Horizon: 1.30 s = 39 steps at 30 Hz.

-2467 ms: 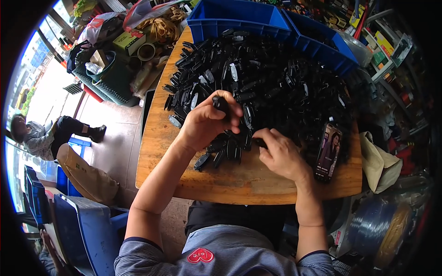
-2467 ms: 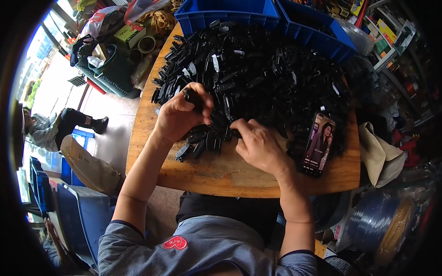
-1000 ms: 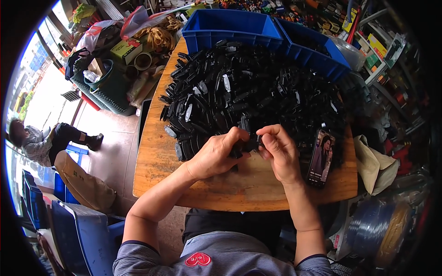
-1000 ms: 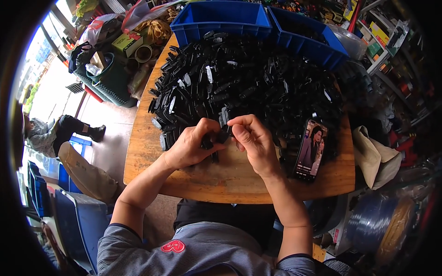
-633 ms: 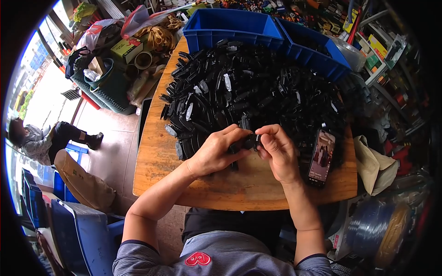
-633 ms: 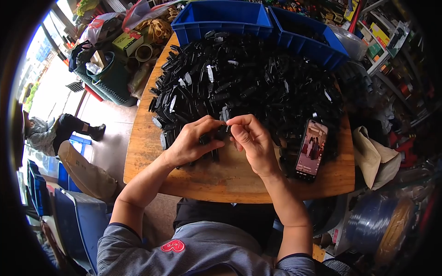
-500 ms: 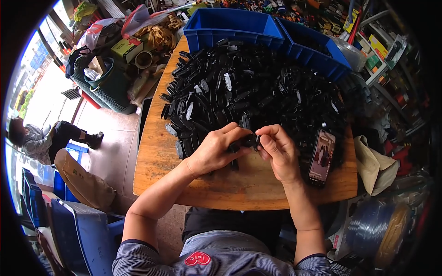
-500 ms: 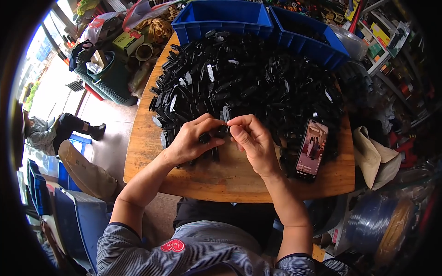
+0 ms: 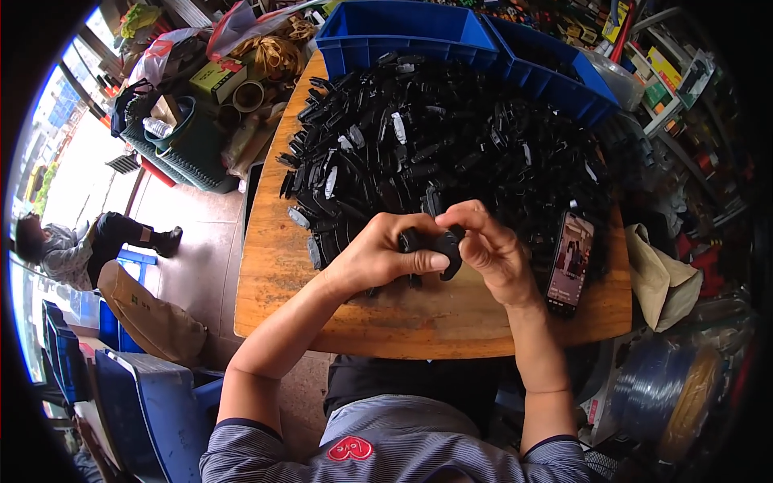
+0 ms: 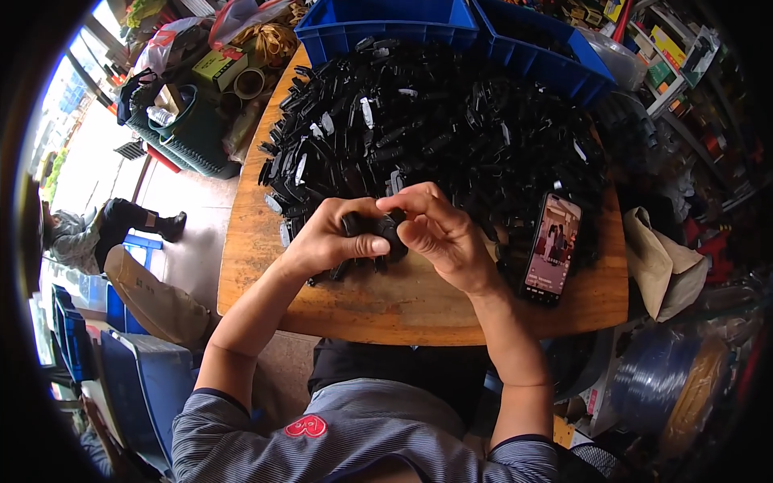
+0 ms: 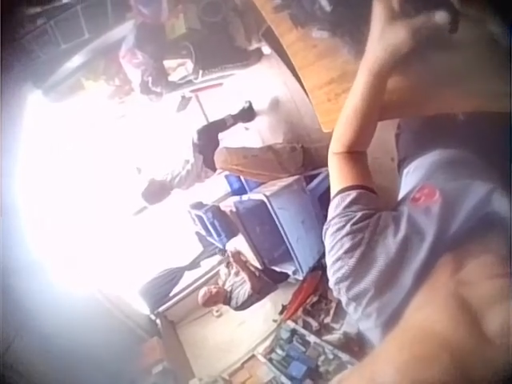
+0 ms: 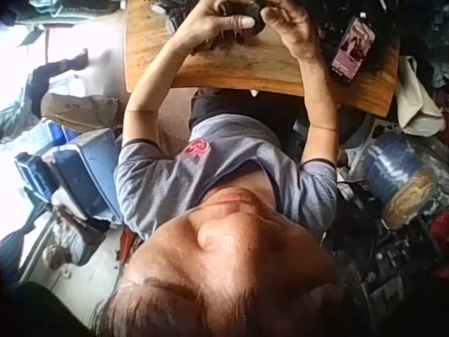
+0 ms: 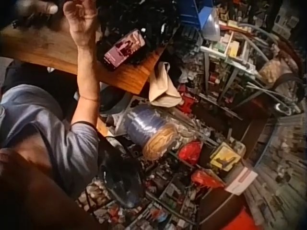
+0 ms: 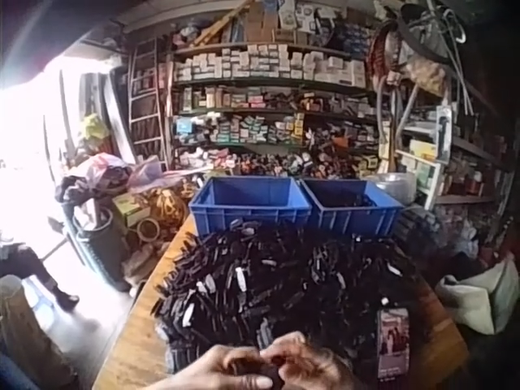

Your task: The recorder is inspecting and sorting small black plastic components at a wooden workbench.

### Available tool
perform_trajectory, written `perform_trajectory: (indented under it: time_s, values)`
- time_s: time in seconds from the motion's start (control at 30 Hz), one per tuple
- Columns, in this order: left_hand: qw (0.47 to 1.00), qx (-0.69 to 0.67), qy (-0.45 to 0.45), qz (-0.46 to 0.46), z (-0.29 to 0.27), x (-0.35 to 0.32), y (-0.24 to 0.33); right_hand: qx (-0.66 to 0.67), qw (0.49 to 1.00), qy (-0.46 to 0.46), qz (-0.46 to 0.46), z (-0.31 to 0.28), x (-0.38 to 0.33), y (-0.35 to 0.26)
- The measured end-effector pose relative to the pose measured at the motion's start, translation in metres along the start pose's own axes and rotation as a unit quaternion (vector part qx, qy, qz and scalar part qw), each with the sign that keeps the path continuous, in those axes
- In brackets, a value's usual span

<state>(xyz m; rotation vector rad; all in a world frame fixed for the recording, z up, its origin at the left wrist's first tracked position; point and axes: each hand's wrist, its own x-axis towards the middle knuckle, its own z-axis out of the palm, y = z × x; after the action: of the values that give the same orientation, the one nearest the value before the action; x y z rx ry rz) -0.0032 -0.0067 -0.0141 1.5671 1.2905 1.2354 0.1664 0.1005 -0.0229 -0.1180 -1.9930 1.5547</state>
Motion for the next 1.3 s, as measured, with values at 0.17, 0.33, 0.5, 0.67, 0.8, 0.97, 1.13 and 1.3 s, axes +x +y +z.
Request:
perform_trajectory:
  time_s: [0.17,0.33,0.5,0.67,0.8,0.97,1.13,1.3]
  values:
    - [0.986,-0.139,-0.013,-0.093,0.012,-0.002,0.005,-0.167,0.979,0.107,-0.055,0.009,-0.001,-0.002]
    - [0.942,-0.326,0.080,-0.024,-0.021,0.000,0.000,-0.363,0.916,0.119,0.121,-0.009,-0.004,-0.005]
    - [0.888,-0.449,0.082,-0.051,-0.012,0.003,-0.013,-0.392,0.910,0.024,0.130,0.000,-0.007,0.012]
    - [0.888,-0.428,0.080,-0.148,0.002,0.005,-0.023,-0.059,0.982,0.096,0.152,-0.017,-0.008,-0.013]
    - [0.892,-0.416,0.072,-0.158,0.020,-0.001,-0.021,-0.199,0.978,0.059,0.012,0.001,-0.002,-0.015]
    - [0.925,-0.329,0.129,-0.143,0.012,0.009,-0.016,-0.443,0.884,0.104,0.108,-0.030,-0.014,0.000]
    - [0.966,-0.210,0.063,-0.133,0.009,0.001,-0.019,-0.442,0.886,0.014,0.135,-0.029,-0.012,0.004]
    - [0.993,-0.038,0.067,-0.088,0.012,0.001,-0.010,-0.143,0.974,0.075,0.159,-0.032,-0.009,-0.012]
